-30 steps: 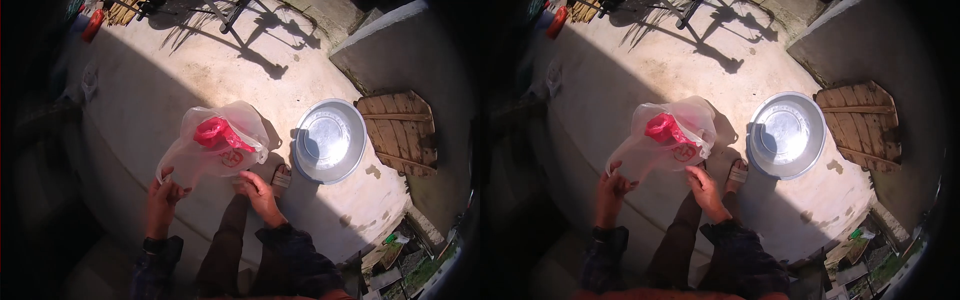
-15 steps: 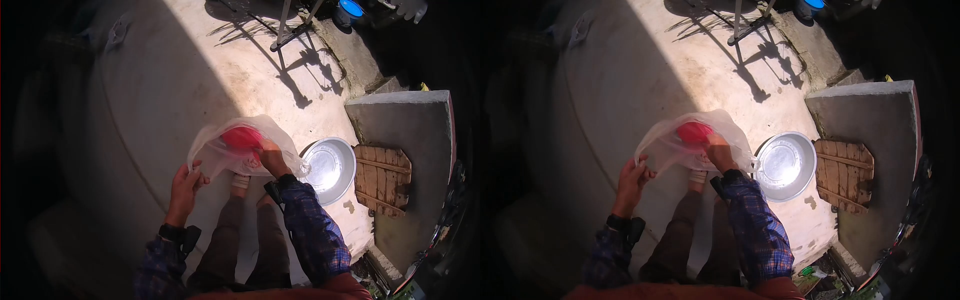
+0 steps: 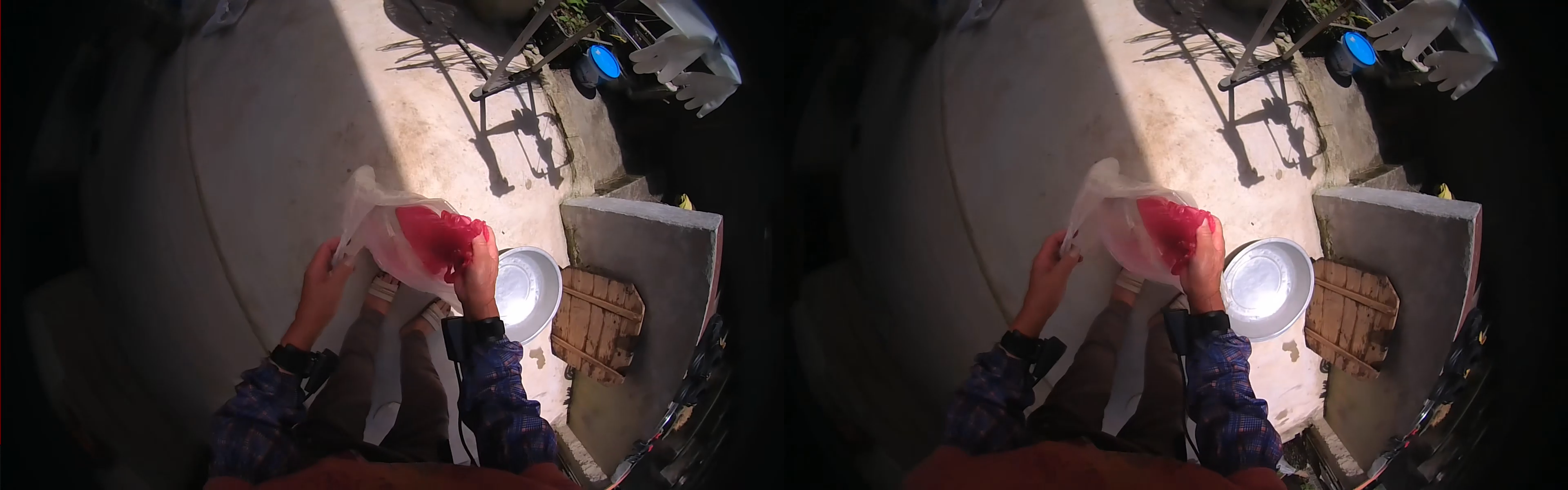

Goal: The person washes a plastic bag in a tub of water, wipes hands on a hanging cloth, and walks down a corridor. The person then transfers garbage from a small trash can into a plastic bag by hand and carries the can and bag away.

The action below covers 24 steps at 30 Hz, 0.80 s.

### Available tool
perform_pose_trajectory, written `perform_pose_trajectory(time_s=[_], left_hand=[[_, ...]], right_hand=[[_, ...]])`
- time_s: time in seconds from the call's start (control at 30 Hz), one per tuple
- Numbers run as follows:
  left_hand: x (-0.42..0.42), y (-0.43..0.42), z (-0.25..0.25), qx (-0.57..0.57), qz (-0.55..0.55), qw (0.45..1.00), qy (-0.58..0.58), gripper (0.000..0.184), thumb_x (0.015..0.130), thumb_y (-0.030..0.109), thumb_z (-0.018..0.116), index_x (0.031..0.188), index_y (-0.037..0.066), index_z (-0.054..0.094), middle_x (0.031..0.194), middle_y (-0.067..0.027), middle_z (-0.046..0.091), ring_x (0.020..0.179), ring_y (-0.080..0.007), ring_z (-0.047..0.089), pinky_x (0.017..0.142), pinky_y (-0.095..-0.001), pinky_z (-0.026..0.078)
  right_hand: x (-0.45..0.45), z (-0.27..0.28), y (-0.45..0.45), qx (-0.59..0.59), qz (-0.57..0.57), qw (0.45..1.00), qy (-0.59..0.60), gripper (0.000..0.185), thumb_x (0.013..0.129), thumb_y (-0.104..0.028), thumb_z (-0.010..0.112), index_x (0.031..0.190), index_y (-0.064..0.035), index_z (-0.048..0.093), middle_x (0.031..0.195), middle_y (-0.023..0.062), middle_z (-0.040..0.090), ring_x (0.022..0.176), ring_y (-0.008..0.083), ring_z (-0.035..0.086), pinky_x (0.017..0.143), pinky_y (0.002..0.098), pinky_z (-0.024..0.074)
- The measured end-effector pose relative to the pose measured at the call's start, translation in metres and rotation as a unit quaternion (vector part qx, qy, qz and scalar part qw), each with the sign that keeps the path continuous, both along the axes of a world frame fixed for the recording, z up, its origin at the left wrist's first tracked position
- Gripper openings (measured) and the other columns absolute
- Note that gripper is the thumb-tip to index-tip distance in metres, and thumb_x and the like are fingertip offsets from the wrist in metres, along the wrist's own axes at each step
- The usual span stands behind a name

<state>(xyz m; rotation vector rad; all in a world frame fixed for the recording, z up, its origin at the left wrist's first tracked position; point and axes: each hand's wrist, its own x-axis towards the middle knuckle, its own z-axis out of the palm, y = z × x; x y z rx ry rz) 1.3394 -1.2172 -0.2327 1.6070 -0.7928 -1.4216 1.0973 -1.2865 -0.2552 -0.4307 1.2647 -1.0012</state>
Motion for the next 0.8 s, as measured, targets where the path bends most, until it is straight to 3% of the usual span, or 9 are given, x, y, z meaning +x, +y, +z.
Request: perform_pose_trajectory(time_s=[0.03,0.13,0.27,0.33,0.4,0.5,0.6,0.73,0.8], left_hand=[[-0.001,-0.001,0.001,0.002,0.004,1.0,0.001,0.035,0.093,0.011,0.057,0.126,0.001,0.05,0.092,-0.0028,0.056,0.085,-0.0132,0.056,0.083,-0.0284,0.046],[-0.009,-0.002,0.017,-0.155,-0.055,0.928,-0.334,0.036,0.092,0.007,0.057,0.126,0.0,0.05,0.103,-0.006,0.055,0.093,-0.0151,0.055,0.086,-0.0291,0.045],[-0.033,0.01,0.038,-0.047,-0.071,0.98,-0.178,0.044,0.093,0.011,0.056,0.134,0.003,0.044,0.127,-0.0102,0.048,0.112,-0.018,0.051,0.094,-0.0322,0.044],[-0.045,0.01,0.029,0.052,-0.092,0.993,-0.054,0.045,0.095,0.016,0.055,0.137,0.005,0.041,0.134,-0.0104,0.044,0.116,-0.0192,0.05,0.096,-0.0333,0.043],[-0.051,0.0,0.008,0.114,0.037,0.984,0.132,0.049,0.101,0.031,0.046,0.142,0.008,0.033,0.137,-0.0094,0.044,0.118,-0.0221,0.052,0.099,-0.0359,0.043],[-0.051,-0.018,0.005,0.033,0.064,0.97,0.232,0.056,0.103,0.042,0.037,0.148,0.011,0.025,0.142,-0.0092,0.041,0.124,-0.023,0.049,0.103,-0.0388,0.041],[-0.053,-0.025,0.0,-0.035,0.032,0.957,0.285,0.054,0.103,0.036,0.041,0.148,0.009,0.024,0.141,-0.0098,0.04,0.125,-0.0185,0.046,0.101,-0.0313,0.042],[-0.056,-0.028,-0.023,-0.037,0.151,0.93,0.333,0.05,0.104,0.032,0.041,0.146,0.008,0.03,0.142,-0.0096,0.041,0.125,-0.0194,0.047,0.101,-0.0311,0.043],[-0.052,-0.017,-0.061,-0.035,0.004,0.992,0.118,0.044,0.103,0.029,0.043,0.141,0.006,0.039,0.136,-0.0098,0.048,0.12,-0.0194,0.051,0.099,-0.0311,0.045]], right_hand=[[-0.001,0.001,-0.001,-0.044,-0.09,0.993,-0.067,0.02,0.099,-0.019,0.041,0.106,-0.0048,0.054,0.103,0.0115,0.062,0.09,0.0194,0.062,0.08,0.0329,0.0522],[0.0,0.01,-0.007,-0.08,-0.094,0.991,-0.049,0.02,0.098,-0.017,0.04,0.107,-0.0052,0.054,0.104,0.012,0.063,0.092,0.0201,0.062,0.078,0.0321,0.0524],[-0.002,0.03,-0.002,-0.035,-0.182,0.969,-0.163,0.02,0.101,-0.019,0.039,0.103,-0.0056,0.054,0.104,0.0122,0.062,0.095,0.0224,0.062,0.086,0.0355,0.0522],[-0.007,0.044,0.016,-0.108,-0.063,0.992,-0.028,0.022,0.103,-0.021,0.039,0.106,-0.0049,0.054,0.105,0.0122,0.061,0.097,0.0251,0.062,0.089,0.0389,0.0523],[-0.002,0.068,0.026,-0.046,-0.208,0.93,-0.299,0.025,0.103,-0.021,0.038,0.112,-0.0031,0.054,0.106,0.0121,0.061,0.098,0.0271,0.062,0.09,0.042,0.053],[-0.013,0.1,0.044,-0.055,-0.191,0.928,-0.315,0.029,0.103,-0.027,0.038,0.111,-0.0037,0.053,0.106,0.0134,0.061,0.099,0.0301,0.061,0.087,0.048,0.0535],[-0.022,0.114,0.056,-0.013,-0.263,0.91,-0.319,0.03,0.103,-0.029,0.037,0.115,-0.0056,0.051,0.108,0.0124,0.061,0.1,0.0312,0.06,0.088,0.051,0.0525],[-0.013,0.141,0.071,-0.081,-0.161,0.983,-0.043,0.026,0.102,-0.024,0.041,0.117,-0.0058,0.051,0.107,0.0093,0.06,0.098,0.0254,0.059,0.085,0.0416,0.0525],[-0.012,0.16,0.085,-0.076,-0.125,0.989,0.029,0.023,0.101,-0.021,0.043,0.117,-0.0057,0.051,0.105,0.0077,0.059,0.097,0.023,0.059,0.083,0.0377,0.0523]])
